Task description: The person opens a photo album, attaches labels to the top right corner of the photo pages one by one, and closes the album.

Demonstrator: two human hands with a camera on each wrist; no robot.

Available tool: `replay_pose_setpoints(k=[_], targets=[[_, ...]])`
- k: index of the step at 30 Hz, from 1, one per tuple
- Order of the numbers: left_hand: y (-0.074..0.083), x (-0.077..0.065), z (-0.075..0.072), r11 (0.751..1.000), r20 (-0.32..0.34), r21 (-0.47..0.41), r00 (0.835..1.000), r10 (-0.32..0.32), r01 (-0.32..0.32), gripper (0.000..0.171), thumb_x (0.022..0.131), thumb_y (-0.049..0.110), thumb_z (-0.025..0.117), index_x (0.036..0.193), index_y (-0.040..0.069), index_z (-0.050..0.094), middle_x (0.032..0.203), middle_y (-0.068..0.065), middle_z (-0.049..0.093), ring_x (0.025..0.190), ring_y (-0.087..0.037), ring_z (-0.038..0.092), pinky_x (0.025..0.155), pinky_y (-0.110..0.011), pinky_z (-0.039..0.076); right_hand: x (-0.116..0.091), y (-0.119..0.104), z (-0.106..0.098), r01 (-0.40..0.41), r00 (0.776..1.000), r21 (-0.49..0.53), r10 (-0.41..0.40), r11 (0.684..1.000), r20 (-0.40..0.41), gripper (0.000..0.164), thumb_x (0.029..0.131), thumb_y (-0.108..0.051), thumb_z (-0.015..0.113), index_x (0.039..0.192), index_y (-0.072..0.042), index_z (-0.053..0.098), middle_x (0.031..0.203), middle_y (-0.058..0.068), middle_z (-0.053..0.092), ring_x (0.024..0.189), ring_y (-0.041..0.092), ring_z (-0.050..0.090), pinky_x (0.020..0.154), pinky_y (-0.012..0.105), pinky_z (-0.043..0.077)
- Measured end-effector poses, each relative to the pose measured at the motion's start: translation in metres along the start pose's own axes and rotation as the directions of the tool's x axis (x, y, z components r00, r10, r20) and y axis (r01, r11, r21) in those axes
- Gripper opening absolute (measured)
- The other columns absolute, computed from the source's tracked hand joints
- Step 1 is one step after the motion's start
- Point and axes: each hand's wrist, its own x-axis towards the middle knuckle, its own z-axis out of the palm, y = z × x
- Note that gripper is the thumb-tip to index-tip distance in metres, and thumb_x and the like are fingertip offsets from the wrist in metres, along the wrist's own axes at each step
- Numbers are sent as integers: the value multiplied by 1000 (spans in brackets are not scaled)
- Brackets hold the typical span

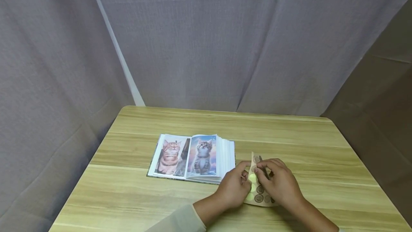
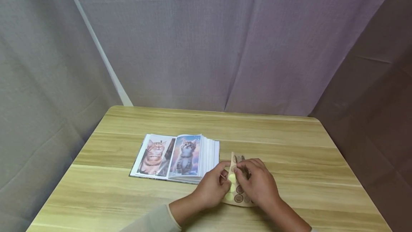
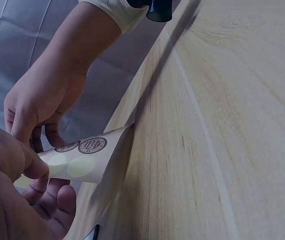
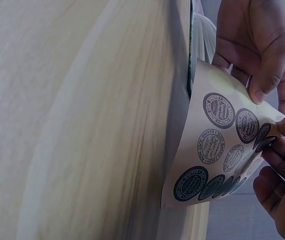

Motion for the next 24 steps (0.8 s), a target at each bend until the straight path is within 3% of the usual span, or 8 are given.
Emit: replay_pose_setpoints(k=[9, 16, 24], targets=[[-1, 2, 1, 997, 8, -63, 999, -31, 32, 57, 87, -5, 63, 138, 15, 52, 89, 10, 59, 71, 2, 56, 61, -18, 50, 0, 1, 2, 30, 998, 24, -29, 999, -49, 15, 84, -4, 82, 89, -16, 74, 97, -4, 71, 79, 15, 58, 61, 25, 50], [1, 3, 0, 988, 37, -130, 997, -74, 78, 49, 84, -7, 64, 131, 6, 58, 86, 9, 57, 69, 0, 55, 59, -18, 48, -1, 2, 4, 32, 998, 21, -30, 999, -48, 17, 83, -6, 83, 96, -13, 76, 98, -5, 70, 87, 16, 56, 63, 28, 51], [2, 3, -1, 992, 28, -122, 999, -37, 41, 47, 84, -8, 62, 126, 12, 62, 85, 9, 57, 69, 1, 53, 60, -17, 47, -1, 2, 4, -4, 999, 28, 6, 1000, -45, 16, 83, -11, 84, 96, -12, 75, 101, -1, 70, 92, 18, 57, 63, 31, 54]])
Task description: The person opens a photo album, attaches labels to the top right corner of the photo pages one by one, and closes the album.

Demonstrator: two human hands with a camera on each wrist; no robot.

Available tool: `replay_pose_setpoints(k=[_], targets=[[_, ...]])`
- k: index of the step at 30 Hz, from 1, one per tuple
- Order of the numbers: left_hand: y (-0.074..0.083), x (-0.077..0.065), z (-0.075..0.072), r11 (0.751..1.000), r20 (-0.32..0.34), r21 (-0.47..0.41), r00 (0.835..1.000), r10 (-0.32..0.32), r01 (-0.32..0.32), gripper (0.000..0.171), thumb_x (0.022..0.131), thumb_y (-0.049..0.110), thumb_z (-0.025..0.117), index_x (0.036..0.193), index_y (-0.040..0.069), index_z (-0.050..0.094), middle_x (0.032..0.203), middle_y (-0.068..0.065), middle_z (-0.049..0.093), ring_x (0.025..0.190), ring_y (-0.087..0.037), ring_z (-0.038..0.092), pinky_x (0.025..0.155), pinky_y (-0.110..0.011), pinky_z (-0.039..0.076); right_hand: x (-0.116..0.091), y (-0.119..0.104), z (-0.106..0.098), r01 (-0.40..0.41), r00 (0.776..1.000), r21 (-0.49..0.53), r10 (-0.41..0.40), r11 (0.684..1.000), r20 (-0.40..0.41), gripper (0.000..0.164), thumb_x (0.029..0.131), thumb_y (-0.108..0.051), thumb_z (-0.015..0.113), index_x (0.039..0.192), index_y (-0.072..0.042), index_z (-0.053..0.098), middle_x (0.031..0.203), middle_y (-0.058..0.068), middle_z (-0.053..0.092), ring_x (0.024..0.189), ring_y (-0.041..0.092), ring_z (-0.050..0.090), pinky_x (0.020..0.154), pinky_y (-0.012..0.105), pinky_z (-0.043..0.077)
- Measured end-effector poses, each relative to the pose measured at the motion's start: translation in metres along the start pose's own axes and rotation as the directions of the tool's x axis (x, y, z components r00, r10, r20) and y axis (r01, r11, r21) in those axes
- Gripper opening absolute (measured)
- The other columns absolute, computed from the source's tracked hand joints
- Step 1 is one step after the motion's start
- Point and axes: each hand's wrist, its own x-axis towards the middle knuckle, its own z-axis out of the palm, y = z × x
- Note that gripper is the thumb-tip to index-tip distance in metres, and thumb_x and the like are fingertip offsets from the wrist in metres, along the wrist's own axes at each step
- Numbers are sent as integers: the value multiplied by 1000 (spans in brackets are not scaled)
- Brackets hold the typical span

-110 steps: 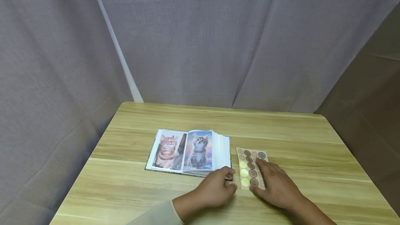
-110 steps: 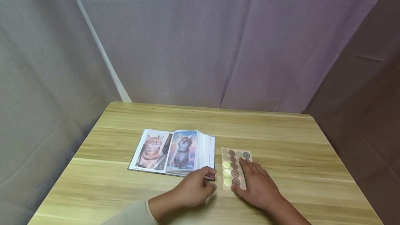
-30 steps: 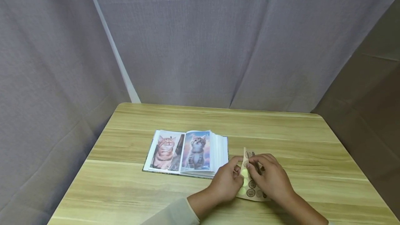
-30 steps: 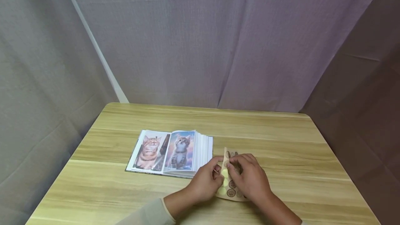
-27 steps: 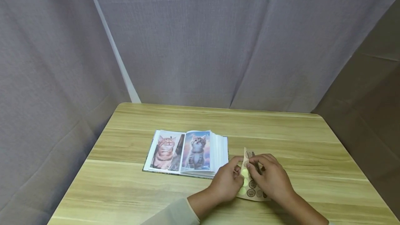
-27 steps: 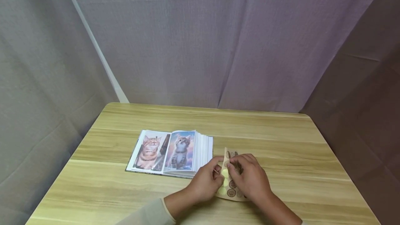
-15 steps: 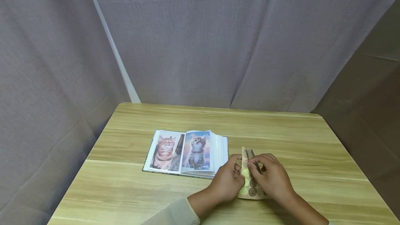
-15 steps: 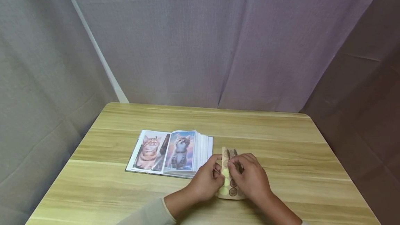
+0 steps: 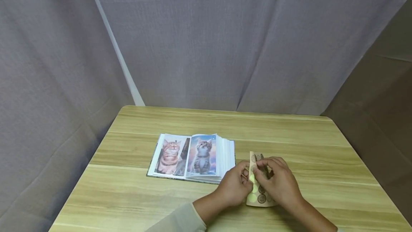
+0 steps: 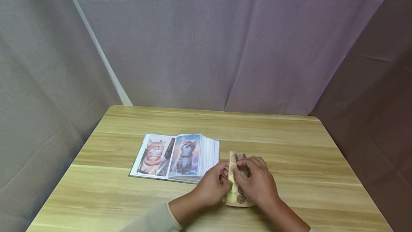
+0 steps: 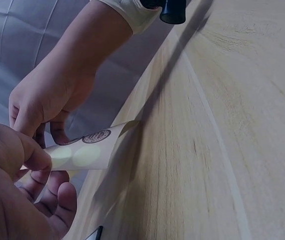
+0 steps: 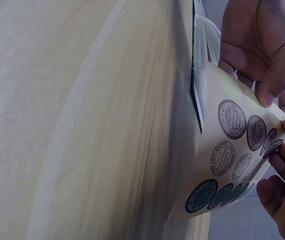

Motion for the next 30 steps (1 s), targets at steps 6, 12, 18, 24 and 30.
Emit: replay_pose_setpoints(k=[6, 12, 18, 24, 30], targets=[[-1, 0, 0, 999, -3, 27, 999, 32, -32, 47, 82, -8, 61, 123, 16, 63, 83, 11, 56, 68, 2, 52, 59, -17, 47, 1, -1, 0, 20, 999, 17, -20, 1000, -26, 16, 81, -7, 85, 91, -13, 75, 98, -3, 71, 84, 16, 56, 61, 29, 52], [-1, 0, -1, 999, 2, 31, 999, 39, -39, 47, 83, -7, 61, 123, 17, 62, 83, 12, 56, 67, 2, 51, 57, -17, 46, 1, -2, 1, 21, 999, 32, -20, 999, -38, 16, 81, -5, 86, 90, -13, 75, 97, -3, 72, 76, 15, 56, 58, 22, 49], [0, -1, -1, 998, 8, 44, 999, 44, -44, 45, 84, -7, 61, 123, 16, 62, 84, 12, 56, 67, 2, 52, 56, -17, 46, 1, -1, 1, 39, 998, 44, -36, 998, -57, 18, 80, -3, 87, 89, -12, 76, 97, -2, 72, 72, 15, 56, 58, 15, 45], [1, -2, -2, 997, 2, 64, 999, 53, -53, 45, 84, -7, 62, 125, 14, 61, 88, 8, 58, 66, 3, 52, 54, -17, 46, 1, -2, -1, 39, 998, 62, -36, 997, -56, 15, 81, -4, 86, 87, -12, 76, 96, -5, 73, 80, 13, 58, 58, 18, 47], [0, -1, -2, 995, 6, 76, 998, 62, -63, 54, 83, -7, 62, 131, 16, 58, 88, 9, 60, 66, 3, 52, 55, -17, 46, 0, -1, -1, 24, 998, 82, -19, 996, -60, 17, 82, -3, 86, 84, -16, 75, 94, -6, 72, 77, 15, 57, 59, 13, 44]])
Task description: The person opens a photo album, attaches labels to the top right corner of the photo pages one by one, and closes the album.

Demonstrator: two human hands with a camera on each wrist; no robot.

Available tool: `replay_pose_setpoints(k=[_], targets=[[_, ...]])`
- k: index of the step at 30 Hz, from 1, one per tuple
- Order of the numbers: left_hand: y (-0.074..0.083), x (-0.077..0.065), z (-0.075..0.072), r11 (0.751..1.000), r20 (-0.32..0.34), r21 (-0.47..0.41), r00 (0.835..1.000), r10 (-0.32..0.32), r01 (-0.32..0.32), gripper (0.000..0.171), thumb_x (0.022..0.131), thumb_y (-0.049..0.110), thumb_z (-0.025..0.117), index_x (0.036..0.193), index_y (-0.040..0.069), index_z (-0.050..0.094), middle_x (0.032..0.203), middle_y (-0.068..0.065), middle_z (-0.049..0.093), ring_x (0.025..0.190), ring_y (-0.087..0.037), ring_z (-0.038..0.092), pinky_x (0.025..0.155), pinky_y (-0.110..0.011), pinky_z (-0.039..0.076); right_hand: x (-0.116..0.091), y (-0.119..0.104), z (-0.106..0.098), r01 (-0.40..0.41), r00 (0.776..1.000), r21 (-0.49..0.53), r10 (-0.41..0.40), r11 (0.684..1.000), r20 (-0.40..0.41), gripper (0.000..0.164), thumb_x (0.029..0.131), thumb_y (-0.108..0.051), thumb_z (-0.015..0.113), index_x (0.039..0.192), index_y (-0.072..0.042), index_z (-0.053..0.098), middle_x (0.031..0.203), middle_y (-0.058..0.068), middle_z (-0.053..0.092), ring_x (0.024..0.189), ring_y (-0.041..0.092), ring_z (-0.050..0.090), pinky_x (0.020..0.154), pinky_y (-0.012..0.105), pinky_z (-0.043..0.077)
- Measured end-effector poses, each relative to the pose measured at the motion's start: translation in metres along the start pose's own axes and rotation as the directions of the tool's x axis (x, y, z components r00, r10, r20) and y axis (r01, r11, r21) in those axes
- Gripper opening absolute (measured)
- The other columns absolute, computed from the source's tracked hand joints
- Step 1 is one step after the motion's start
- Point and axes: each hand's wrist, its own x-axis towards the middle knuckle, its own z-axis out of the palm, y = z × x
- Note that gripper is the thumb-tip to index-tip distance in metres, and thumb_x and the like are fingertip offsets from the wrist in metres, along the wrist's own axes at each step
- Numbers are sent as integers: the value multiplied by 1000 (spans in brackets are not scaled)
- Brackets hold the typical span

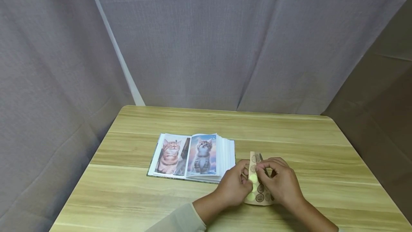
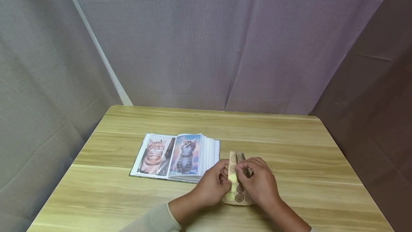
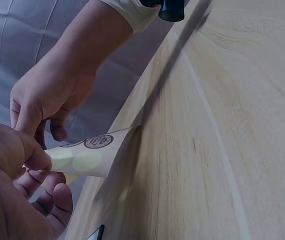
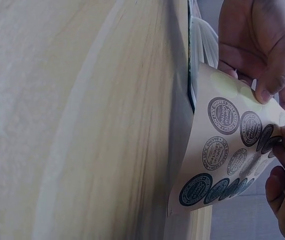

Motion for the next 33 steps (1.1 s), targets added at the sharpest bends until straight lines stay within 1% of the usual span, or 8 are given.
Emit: replay_pose_setpoints(k=[3, 9, 13, 20, 23, 27, 29, 33], targets=[[0, 0, 1, 1000, 3, 4, 1000, -2, 2, 56, 82, -7, 62, 132, 17, 58, 86, 10, 60, 65, 3, 51, 54, -17, 45, 0, 0, 0, -2, 1000, 6, 2, 1000, -3, 21, 80, 0, 86, 82, -17, 73, 92, -6, 71, 74, 17, 56, 59, 12, 43], [0, 0, 2, 999, 12, -14, 999, -39, 39, 59, 86, -8, 63, 139, 16, 55, 87, 11, 60, 66, 2, 54, 57, -17, 48, 1, 0, 0, 1, 1000, 5, -1, 1000, -2, 25, 79, 2, 85, 78, -19, 70, 89, -9, 69, 80, 17, 55, 60, 13, 45], [0, 0, 3, 998, 7, -36, 999, -53, 53, 62, 86, -8, 63, 143, 15, 54, 88, 11, 61, 67, 2, 56, 58, -17, 50, -1, -1, 0, -13, 1000, 6, 13, 1000, 2, 27, 79, 3, 83, 76, -20, 69, 93, -9, 67, 77, 15, 53, 58, 12, 44], [-1, 0, 2, 997, -10, -62, 999, -53, 53, 63, 85, -10, 62, 143, 15, 55, 89, 9, 63, 68, 1, 56, 59, -18, 51, -4, -2, 0, -35, 999, 36, 35, 999, 16, 29, 80, 4, 80, 75, -21, 65, 100, -6, 65, 69, 15, 55, 55, 14, 43], [-2, 0, 2, 996, -14, -65, 998, -61, 60, 64, 85, -10, 62, 144, 14, 55, 90, 8, 63, 69, 1, 56, 59, -19, 51, -4, -1, 0, -45, 999, 59, 43, 997, 25, 31, 80, 4, 79, 75, -22, 64, 101, -6, 65, 72, 15, 56, 55, 15, 44], [-3, 0, 1, 994, -15, -79, 996, -83, 82, 64, 85, -9, 62, 145, 12, 53, 91, 8, 61, 69, 0, 57, 59, -19, 51, -4, -2, 0, -41, 999, 86, 38, 995, 34, 32, 80, 7, 77, 76, -22, 62, 101, -6, 67, 85, 10, 58, 56, 17, 47], [-3, 0, 1, 992, -13, -90, 996, -94, 92, 64, 86, -9, 62, 145, 13, 54, 90, 9, 61, 68, 0, 57, 57, -19, 50, -4, -2, 0, -34, 999, 101, 30, 994, 37, 34, 80, 9, 75, 76, -21, 61, 101, -6, 69, 91, 7, 57, 57, 18, 48], [-4, 1, 1, 990, -13, -95, 994, -106, 105, 62, 87, -9, 62, 144, 15, 54, 88, 9, 60, 66, -2, 57, 56, -20, 50, -4, -2, 0, -26, 999, 121, 21, 992, 41, 34, 82, 12, 71, 77, -20, 59, 103, -4, 72, 94, 4, 57, 59, 16, 48]])
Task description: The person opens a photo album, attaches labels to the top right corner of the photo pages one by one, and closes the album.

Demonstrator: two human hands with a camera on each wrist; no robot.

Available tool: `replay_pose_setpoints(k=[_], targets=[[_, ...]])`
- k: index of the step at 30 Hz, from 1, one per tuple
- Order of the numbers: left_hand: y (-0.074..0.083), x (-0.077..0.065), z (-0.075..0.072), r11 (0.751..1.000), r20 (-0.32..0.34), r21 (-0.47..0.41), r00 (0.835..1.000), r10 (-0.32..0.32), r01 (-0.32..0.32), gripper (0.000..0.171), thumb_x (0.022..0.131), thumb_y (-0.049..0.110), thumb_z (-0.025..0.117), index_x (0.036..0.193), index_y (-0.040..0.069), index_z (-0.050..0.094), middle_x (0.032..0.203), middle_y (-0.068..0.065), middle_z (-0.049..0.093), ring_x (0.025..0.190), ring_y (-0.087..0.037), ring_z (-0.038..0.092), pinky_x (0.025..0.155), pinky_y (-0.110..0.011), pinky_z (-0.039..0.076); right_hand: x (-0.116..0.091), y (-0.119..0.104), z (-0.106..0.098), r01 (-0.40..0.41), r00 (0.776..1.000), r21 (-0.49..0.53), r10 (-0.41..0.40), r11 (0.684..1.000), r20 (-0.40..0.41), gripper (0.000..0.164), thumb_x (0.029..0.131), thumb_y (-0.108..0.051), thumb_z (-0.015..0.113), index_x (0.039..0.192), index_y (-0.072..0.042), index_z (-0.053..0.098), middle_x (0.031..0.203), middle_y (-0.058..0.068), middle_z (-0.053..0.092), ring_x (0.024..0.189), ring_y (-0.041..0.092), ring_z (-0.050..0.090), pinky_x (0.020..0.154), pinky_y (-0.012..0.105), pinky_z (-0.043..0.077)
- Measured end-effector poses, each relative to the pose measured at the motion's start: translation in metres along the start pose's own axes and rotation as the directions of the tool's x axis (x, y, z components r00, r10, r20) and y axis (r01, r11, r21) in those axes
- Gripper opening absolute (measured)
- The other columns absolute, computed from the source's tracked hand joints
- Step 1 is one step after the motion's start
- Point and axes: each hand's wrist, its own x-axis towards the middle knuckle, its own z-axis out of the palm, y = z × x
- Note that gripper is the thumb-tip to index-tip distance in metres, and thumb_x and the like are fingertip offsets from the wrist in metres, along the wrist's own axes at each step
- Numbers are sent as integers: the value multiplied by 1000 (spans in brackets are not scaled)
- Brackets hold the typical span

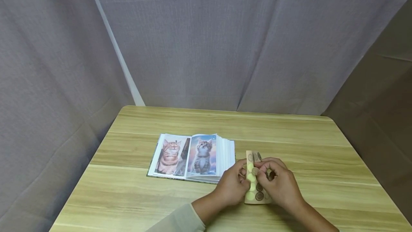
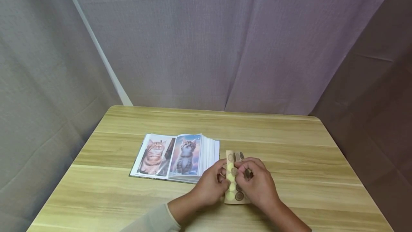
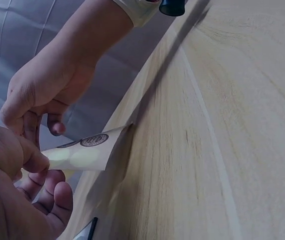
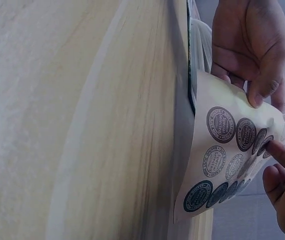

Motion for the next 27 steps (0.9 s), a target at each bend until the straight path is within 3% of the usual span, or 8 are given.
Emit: replay_pose_setpoints(k=[6, 11, 19, 27], targets=[[-3, 0, 0, 1000, -56, 8, 998, -8, 9, 49, 88, -6, 67, 132, 8, 51, 87, 8, 63, 72, -1, 60, 65, -20, 52, 0, 1, 0, -11, 1000, -18, 11, 1000, 10, 30, 87, 8, 70, 80, -19, 60, 105, -2, 72, 85, 6, 57, 59, 17, 49], [-5, 3, 1, 999, -134, 22, 991, -23, 26, 34, 89, -3, 72, 115, 9, 54, 85, 7, 66, 72, 0, 60, 66, -20, 53, 0, 3, 1, -93, 994, -39, 95, 995, 49, 27, 89, 1, 71, 79, -20, 58, 106, -1, 72, 74, 10, 60, 58, 21, 52], [-8, 8, 7, 999, -188, 24, 981, -40, 46, 25, 88, -3, 75, 108, 8, 65, 85, 6, 67, 71, 1, 61, 66, -18, 53, -2, 7, 1, -268, 951, -39, 271, 963, 150, 15, 96, -7, 66, 85, -16, 60, 110, 5, 74, 64, 10, 58, 50, 25, 50], [-10, 8, 10, 998, -171, 31, 984, -49, 55, 27, 86, -3, 76, 111, 5, 67, 97, 2, 72, 76, -1, 65, 69, -18, 54, -2, 14, 3, -324, 924, -72, 332, 943, 190, 10, 99, -15, 65, 89, -13, 62, 114, 8, 74, 62, 11, 54, 49, 26, 44]])
